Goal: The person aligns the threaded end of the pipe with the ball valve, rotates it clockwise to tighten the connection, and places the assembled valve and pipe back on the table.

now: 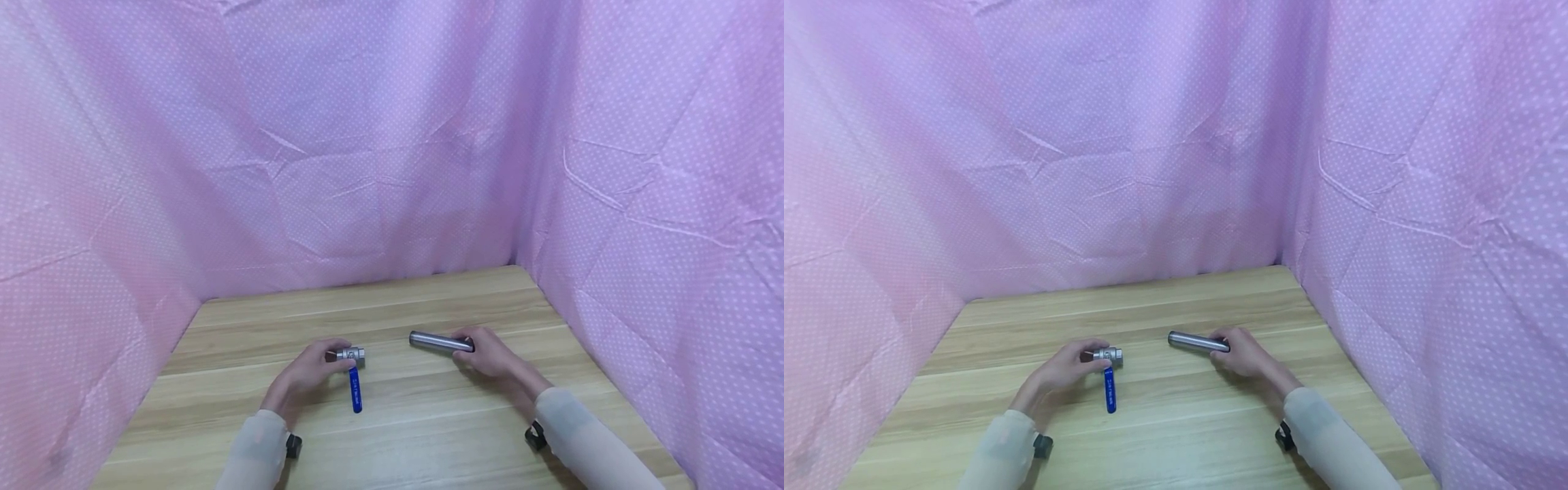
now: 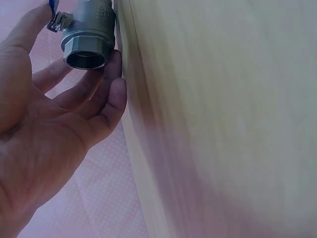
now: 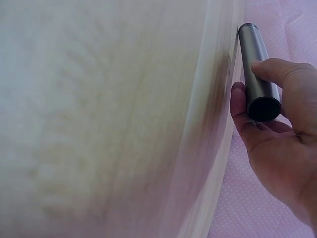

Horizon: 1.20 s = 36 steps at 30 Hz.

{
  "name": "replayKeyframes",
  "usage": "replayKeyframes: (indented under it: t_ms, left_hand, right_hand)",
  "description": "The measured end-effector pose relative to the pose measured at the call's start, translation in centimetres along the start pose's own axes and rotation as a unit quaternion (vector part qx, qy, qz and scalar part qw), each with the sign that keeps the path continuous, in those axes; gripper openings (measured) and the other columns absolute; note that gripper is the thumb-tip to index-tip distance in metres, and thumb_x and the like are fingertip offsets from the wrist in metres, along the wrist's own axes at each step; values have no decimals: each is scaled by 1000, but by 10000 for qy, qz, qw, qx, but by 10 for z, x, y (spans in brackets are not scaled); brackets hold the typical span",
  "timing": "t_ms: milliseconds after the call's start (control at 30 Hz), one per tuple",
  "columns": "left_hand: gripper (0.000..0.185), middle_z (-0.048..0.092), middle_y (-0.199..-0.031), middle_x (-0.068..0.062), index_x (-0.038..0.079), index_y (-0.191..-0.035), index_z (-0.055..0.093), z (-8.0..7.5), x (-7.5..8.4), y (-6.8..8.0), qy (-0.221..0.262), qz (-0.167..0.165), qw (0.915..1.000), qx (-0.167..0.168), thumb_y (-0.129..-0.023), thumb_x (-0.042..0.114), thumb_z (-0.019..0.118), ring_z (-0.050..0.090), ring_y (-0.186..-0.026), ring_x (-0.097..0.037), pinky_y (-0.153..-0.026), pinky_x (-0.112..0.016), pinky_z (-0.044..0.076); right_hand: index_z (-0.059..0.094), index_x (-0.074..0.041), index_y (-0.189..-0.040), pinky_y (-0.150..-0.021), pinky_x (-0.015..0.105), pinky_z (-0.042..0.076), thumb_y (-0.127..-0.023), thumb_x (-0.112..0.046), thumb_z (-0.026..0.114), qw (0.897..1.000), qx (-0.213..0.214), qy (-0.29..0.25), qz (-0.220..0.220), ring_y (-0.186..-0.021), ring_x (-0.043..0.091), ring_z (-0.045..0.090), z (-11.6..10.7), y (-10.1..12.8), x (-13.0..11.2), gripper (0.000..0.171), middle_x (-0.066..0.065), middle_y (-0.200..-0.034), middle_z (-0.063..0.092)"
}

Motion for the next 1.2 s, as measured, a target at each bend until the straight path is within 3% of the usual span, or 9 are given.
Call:
replayKeyframes:
  t_ms: [300,567,700,767,900,1000,1133,1200]
  left_hand:
    - [59,75,-122,-5,10,-152,66,3,4,-2,-323,-15,9993,177,-105,43,80,67,-108,-19,-89,-29,58]
    - [46,76,-115,-1,16,-142,73,5,8,-5,-610,76,9974,379,-105,42,81,67,-100,-17,-79,-26,58]
    - [39,76,-111,-1,19,-137,75,5,7,-6,-588,110,9973,426,-106,43,79,66,-97,-17,-78,-27,56]
    - [37,77,-112,-1,19,-135,76,5,6,-7,-529,146,9975,437,-107,42,79,67,-99,-17,-81,-28,57]
    - [40,79,-119,-3,17,-138,76,5,4,-7,-356,190,9973,606,-106,41,80,71,-107,-18,-89,-31,62]
    - [43,79,-124,-5,17,-140,75,4,5,-7,-218,197,9966,772,-104,39,83,74,-113,-21,-95,-35,66]
    - [41,79,-127,-7,22,-139,76,4,8,-8,31,151,9950,982,-102,38,85,75,-115,-24,-97,-36,67]
    - [41,78,-128,-7,24,-138,76,4,9,-9,303,68,9936,1086,-101,38,86,75,-115,-23,-97,-34,66]
  right_hand:
    - [78,-8,-131,-75,20,57,-100,-15,85,9999,81,60,-46,-81,6,65,0,0,3,33,5,-111,80]
    - [78,-8,-133,-71,21,58,-100,-14,84,9999,97,-68,-54,-76,6,64,0,1,4,33,6,-109,79]
    - [79,-9,-131,-74,20,58,-102,-17,84,9998,174,-44,-40,-79,4,65,0,1,3,31,6,-112,80]
    - [79,-9,-132,-72,21,59,-103,-19,82,9996,184,-179,72,-78,5,66,1,2,4,30,5,-111,80]
    - [79,-10,-135,-61,27,63,-106,-21,80,9924,234,-1029,630,-72,14,68,0,4,5,31,7,-102,80]
    - [80,-10,-135,-65,27,65,-105,-20,80,9844,427,-1465,871,-78,18,70,-2,6,4,31,8,-100,82]
    - [80,-8,-135,-76,24,65,-104,-21,81,9820,600,-1566,866,-89,17,72,-6,7,-1,33,9,-108,84]
    - [80,-7,-135,-74,24,65,-104,-21,82,9811,655,-1617,838,-88,17,72,-9,8,-4,34,10,-109,84]
Point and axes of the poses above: each hand's wrist, its own y-axis away from the middle knuckle, its own z-axis out of the palm, x = y × z, the point moved 3 cm from there along -y, towards the middle knuckle
